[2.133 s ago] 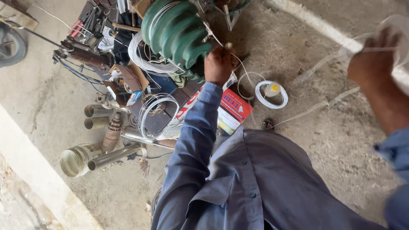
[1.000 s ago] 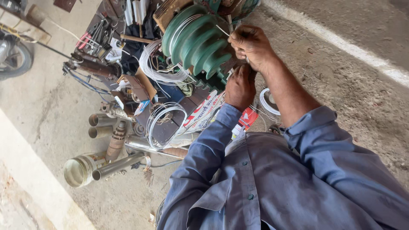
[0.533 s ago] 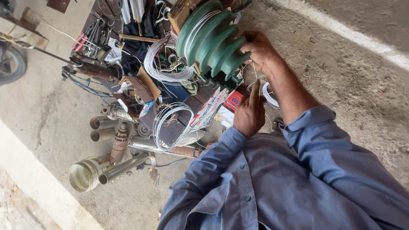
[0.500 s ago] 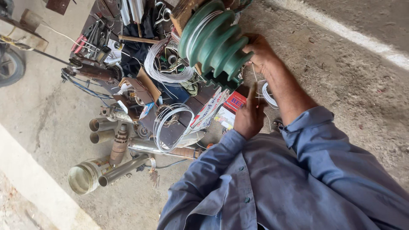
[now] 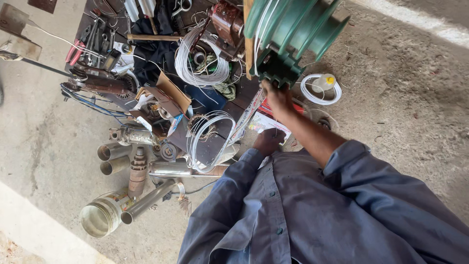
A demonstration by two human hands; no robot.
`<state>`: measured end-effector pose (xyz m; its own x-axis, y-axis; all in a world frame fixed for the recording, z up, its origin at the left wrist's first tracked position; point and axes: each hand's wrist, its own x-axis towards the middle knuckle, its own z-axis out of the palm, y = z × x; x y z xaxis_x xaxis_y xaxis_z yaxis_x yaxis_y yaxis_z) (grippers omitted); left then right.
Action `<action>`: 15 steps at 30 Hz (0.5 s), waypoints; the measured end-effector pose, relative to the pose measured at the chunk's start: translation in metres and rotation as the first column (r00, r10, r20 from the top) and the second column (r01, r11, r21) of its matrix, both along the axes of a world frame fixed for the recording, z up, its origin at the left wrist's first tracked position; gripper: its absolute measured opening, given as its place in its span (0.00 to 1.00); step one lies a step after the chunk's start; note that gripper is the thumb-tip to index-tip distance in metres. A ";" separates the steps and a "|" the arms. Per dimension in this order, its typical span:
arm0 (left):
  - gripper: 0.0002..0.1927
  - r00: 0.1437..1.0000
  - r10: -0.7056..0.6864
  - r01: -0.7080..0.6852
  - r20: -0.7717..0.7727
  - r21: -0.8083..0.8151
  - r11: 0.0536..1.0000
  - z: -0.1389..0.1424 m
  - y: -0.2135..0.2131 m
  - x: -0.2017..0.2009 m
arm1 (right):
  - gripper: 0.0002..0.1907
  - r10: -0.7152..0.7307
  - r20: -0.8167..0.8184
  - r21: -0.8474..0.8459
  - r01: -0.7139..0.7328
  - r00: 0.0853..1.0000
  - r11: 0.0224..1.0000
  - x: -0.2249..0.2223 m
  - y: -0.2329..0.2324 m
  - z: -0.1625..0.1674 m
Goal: The person winds white wire onto a green spool using a hand-cranked winder, then removes the spool and coils the wire by hand into a bucket. The person also handles a small plastic bottle and a red box during the process.
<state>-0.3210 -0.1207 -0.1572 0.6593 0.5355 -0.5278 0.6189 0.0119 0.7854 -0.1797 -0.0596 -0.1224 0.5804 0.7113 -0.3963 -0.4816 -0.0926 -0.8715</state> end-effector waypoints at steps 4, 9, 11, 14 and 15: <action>0.19 0.246 0.822 0.366 0.515 -0.834 0.413 0.014 0.004 0.013 | 0.13 0.206 0.681 -0.002 -0.279 0.703 0.960 -0.057 -0.035 0.081; 0.20 0.083 0.392 0.202 0.916 -0.401 0.893 0.028 0.016 0.018 | 0.09 0.142 0.990 -0.110 -0.502 0.025 0.858 -0.051 -0.044 0.214; 0.20 0.556 -0.228 -0.020 0.800 0.287 0.958 0.039 0.022 0.015 | 0.08 0.095 0.885 -0.296 -0.396 -0.455 0.869 -0.030 -0.037 0.258; 0.16 0.840 -0.378 0.127 0.389 0.537 0.834 0.069 0.020 0.030 | 0.09 0.120 0.530 -0.368 -0.101 -0.839 0.924 0.003 -0.027 0.312; 0.13 0.869 -0.374 0.183 0.325 0.490 0.852 0.084 0.017 0.041 | 0.11 0.090 0.559 -0.332 -0.123 -0.825 0.935 0.014 -0.027 0.328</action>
